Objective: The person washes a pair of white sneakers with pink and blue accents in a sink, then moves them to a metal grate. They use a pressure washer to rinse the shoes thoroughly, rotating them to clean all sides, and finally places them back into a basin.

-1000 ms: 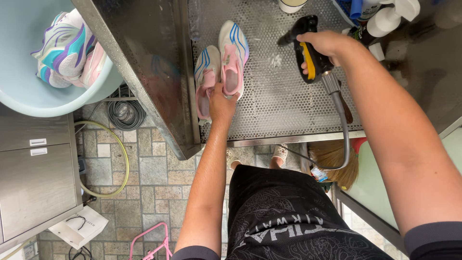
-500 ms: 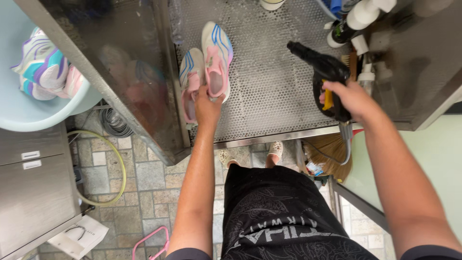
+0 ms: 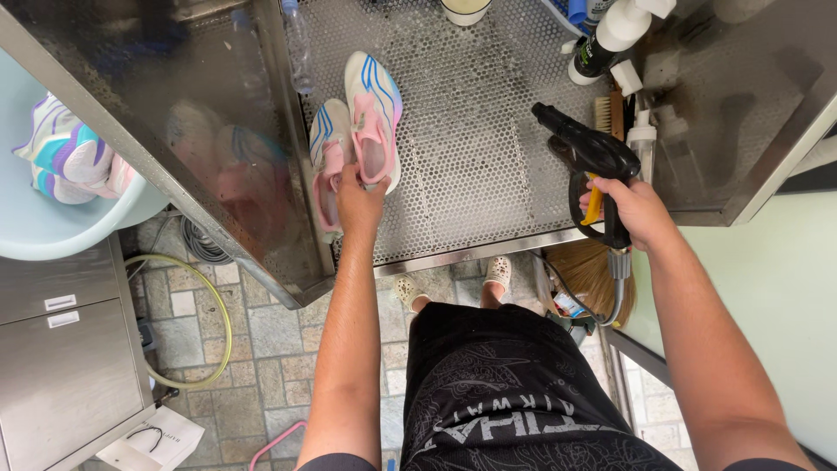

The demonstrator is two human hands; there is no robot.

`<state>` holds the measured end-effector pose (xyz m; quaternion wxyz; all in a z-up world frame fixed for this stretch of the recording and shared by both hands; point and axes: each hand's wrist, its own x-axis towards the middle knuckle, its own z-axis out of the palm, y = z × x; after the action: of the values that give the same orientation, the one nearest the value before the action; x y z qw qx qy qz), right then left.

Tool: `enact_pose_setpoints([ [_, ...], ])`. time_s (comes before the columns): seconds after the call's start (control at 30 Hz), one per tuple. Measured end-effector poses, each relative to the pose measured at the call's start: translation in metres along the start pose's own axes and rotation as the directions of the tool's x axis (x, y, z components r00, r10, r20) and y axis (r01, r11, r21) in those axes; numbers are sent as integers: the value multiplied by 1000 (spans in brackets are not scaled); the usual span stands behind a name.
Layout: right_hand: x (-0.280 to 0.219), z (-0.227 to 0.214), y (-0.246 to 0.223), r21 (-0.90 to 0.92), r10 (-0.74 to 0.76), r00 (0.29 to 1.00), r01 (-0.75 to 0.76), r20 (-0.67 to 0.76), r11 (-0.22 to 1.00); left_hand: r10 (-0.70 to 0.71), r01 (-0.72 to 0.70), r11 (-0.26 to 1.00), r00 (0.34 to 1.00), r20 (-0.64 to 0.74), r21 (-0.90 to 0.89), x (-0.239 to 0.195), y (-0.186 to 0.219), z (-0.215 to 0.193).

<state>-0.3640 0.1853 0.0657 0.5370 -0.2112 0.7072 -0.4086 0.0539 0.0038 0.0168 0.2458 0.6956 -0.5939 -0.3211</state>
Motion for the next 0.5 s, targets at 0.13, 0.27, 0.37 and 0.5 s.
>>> enact_pose_setpoints([
  [0.13, -6, 4, -2, -31, 11, 1000, -11, -4, 999, -10, 10, 1000, 1000, -6, -10, 0, 1, 0],
  [0.27, -11, 9, -8, -42, 31, 999, -32, -14, 999, -19, 19, 1000, 1000, 9, 2, -2, 4, -2],
  [0.37, -12, 12, -10, -30, 47, 999, -47, -11, 998, -15, 15, 1000, 1000, 9, 2, -1, 5, -3],
  [0.5, -10, 11, -7, -45, 75, 997, -76, -22, 996, -15, 15, 1000, 1000, 13, -14, -1, 5, -3],
])
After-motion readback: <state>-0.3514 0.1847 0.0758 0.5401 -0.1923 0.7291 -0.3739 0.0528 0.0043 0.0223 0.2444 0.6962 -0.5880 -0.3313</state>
